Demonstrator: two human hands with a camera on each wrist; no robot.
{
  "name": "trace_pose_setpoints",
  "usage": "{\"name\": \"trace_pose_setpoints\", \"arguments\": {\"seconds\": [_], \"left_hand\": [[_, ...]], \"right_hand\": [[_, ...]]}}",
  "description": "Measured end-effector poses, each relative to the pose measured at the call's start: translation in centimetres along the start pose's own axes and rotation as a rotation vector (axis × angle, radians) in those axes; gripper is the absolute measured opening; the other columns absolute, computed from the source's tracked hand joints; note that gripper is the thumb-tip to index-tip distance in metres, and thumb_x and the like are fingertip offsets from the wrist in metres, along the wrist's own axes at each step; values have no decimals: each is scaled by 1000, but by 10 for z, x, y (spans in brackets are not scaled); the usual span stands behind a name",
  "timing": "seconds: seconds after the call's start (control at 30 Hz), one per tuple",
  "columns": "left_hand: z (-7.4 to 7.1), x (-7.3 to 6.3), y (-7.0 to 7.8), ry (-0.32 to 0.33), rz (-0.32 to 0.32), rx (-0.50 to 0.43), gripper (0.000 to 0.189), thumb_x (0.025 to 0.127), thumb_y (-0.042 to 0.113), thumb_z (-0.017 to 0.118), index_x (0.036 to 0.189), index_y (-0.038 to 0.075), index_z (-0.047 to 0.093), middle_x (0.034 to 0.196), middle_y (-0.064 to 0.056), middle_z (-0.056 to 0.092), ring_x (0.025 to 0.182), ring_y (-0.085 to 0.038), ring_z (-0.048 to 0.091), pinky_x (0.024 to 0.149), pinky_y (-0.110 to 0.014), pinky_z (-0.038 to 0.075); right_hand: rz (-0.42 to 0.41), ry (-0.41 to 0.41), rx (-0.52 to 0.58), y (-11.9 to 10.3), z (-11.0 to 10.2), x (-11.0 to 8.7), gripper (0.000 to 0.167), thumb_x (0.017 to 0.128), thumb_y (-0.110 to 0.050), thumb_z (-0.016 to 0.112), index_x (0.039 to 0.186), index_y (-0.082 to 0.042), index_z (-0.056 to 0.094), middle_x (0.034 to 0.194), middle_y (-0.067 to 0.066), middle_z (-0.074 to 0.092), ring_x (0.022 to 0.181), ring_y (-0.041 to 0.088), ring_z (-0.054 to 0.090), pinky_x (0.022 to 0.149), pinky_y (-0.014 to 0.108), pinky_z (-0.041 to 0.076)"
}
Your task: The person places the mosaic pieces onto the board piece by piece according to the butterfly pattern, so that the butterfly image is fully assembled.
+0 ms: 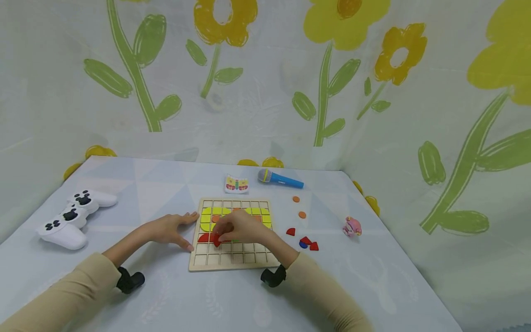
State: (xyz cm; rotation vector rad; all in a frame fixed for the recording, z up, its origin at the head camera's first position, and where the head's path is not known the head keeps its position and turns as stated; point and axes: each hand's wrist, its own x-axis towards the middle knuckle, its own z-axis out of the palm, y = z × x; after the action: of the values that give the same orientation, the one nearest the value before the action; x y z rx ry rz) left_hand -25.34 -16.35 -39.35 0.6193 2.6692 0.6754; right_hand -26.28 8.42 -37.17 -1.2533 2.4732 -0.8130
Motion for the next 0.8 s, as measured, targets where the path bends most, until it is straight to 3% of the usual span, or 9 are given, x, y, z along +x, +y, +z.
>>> {"name": "trace_pose_setpoints", "arguments": {"seconds": [0.33,0.57,0.8], "left_hand": [[-1,-1,0,-2,32,-25,103,68,42,85,147,-2,35,150,-27,29,137,-48,25,105,-64,25],[-2,-1,-1,-7,24,-21,103,69,42,85,147,-2,34,150,-28,29,137,-49,24,104,-65,25],[-1,0,-1,-12,22,-30,104,68,42,85,147,-2,34,150,-28,28,138,-49,23,105,-64,24]], "right_hand": [[36,-43,-19,-14,18,26,12,87,-6,71,98,-9,72,85,-4,71,72,-2,60,72,10,48],[56,-66,-102,-19,20,32,16,85,-5,73,100,-9,77,84,-10,70,72,-1,57,70,9,46],[66,-85,-157,-23,24,32,22,84,-6,75,105,-10,77,87,-8,73,69,-1,54,65,9,45]]}}
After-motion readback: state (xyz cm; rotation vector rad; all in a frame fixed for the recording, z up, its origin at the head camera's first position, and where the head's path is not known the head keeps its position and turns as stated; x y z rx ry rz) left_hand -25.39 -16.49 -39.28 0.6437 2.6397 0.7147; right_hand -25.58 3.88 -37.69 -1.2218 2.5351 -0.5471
